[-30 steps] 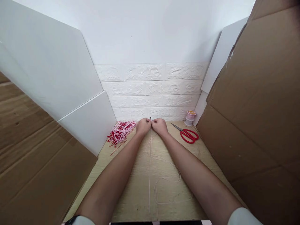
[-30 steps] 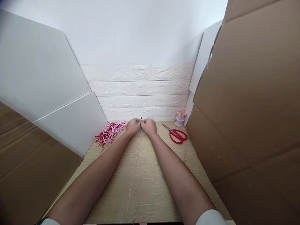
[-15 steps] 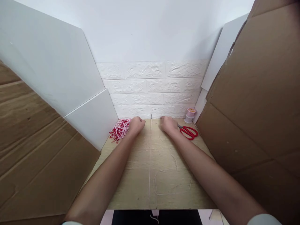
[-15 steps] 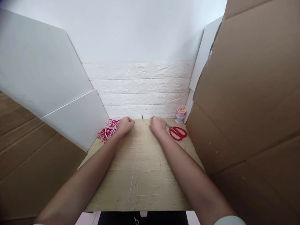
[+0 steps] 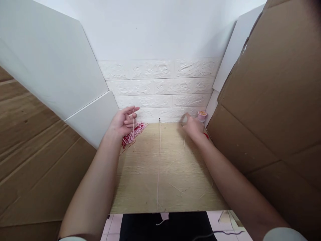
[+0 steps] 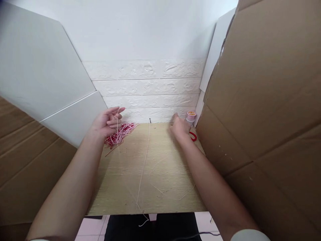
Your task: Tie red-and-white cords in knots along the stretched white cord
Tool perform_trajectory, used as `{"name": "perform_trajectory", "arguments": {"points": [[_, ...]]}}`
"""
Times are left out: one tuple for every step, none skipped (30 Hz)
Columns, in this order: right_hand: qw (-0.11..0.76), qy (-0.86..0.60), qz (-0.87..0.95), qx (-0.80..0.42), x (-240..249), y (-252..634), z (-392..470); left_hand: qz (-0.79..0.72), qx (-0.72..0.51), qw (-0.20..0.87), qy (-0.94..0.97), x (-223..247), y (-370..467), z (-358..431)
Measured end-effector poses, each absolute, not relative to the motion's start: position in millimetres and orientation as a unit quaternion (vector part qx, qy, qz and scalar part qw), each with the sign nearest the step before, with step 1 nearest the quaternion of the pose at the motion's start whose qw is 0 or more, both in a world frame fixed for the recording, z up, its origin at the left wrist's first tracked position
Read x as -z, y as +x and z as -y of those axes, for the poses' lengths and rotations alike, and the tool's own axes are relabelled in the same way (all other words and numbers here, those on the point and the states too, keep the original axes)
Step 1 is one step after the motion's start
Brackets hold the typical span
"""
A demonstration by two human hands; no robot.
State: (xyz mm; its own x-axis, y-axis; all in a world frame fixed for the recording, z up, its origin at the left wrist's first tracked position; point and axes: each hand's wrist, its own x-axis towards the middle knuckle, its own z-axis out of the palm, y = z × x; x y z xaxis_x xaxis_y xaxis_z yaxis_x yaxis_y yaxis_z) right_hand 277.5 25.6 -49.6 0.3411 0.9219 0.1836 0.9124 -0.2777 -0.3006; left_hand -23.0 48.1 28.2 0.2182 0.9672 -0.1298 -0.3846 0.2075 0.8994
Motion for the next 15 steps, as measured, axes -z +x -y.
{"name": "perform_trajectory", "arguments": {"points": [[0.185,-0.803,0.567,-0.014,48,278,-24,-0.382,-0.508,0.67,0.384,-35,-24,-43],[0.195,-0.804,0.561,-0.016,46,279,-23,-0.388,-0.518,0.658,0.385,-41,-25,-39],[0.21,-0.803,0.558,-0.016,45,280,-22,-0.399,-0.533,0.637,0.389,-46,-25,-35],[0.228,-0.799,0.556,-0.017,44,282,-22,-0.417,-0.551,0.606,0.395,-50,-25,-32],[0.249,-0.794,0.555,-0.017,44,283,-22,-0.443,-0.568,0.566,0.402,-52,-24,-29],[0.27,-0.787,0.554,-0.017,44,284,-22,-0.471,-0.586,0.517,0.409,-52,-23,-28],[0.289,-0.78,0.555,-0.015,45,286,-23,-0.498,-0.6,0.467,0.417,-50,-23,-29],[0.306,-0.774,0.554,-0.013,46,287,-24,-0.521,-0.609,0.419,0.427,-47,-22,-31],[0.32,-0.769,0.553,-0.009,47,288,-25,-0.537,-0.612,0.38,0.44,-43,-22,-34],[0.331,-0.764,0.555,-0.004,48,289,-26,-0.547,-0.608,0.352,0.455,-38,-22,-39],[0.34,-0.757,0.558,0.002,49,289,-27,-0.551,-0.601,0.325,0.48,-32,-22,-45],[0.351,-0.75,0.561,0.01,50,289,-27,-0.549,-0.596,0.29,0.509,-27,-22,-51],[0.363,-0.741,0.564,0.02,51,288,-27,-0.541,-0.59,0.264,0.539,-22,-22,-57],[0.377,-0.731,0.567,0.034,52,286,-27,-0.528,-0.586,0.255,0.559,-17,-22,-62],[0.395,-0.719,0.57,0.051,52,284,-25,-0.522,-0.577,0.253,0.576,-14,-22,-65]]}}
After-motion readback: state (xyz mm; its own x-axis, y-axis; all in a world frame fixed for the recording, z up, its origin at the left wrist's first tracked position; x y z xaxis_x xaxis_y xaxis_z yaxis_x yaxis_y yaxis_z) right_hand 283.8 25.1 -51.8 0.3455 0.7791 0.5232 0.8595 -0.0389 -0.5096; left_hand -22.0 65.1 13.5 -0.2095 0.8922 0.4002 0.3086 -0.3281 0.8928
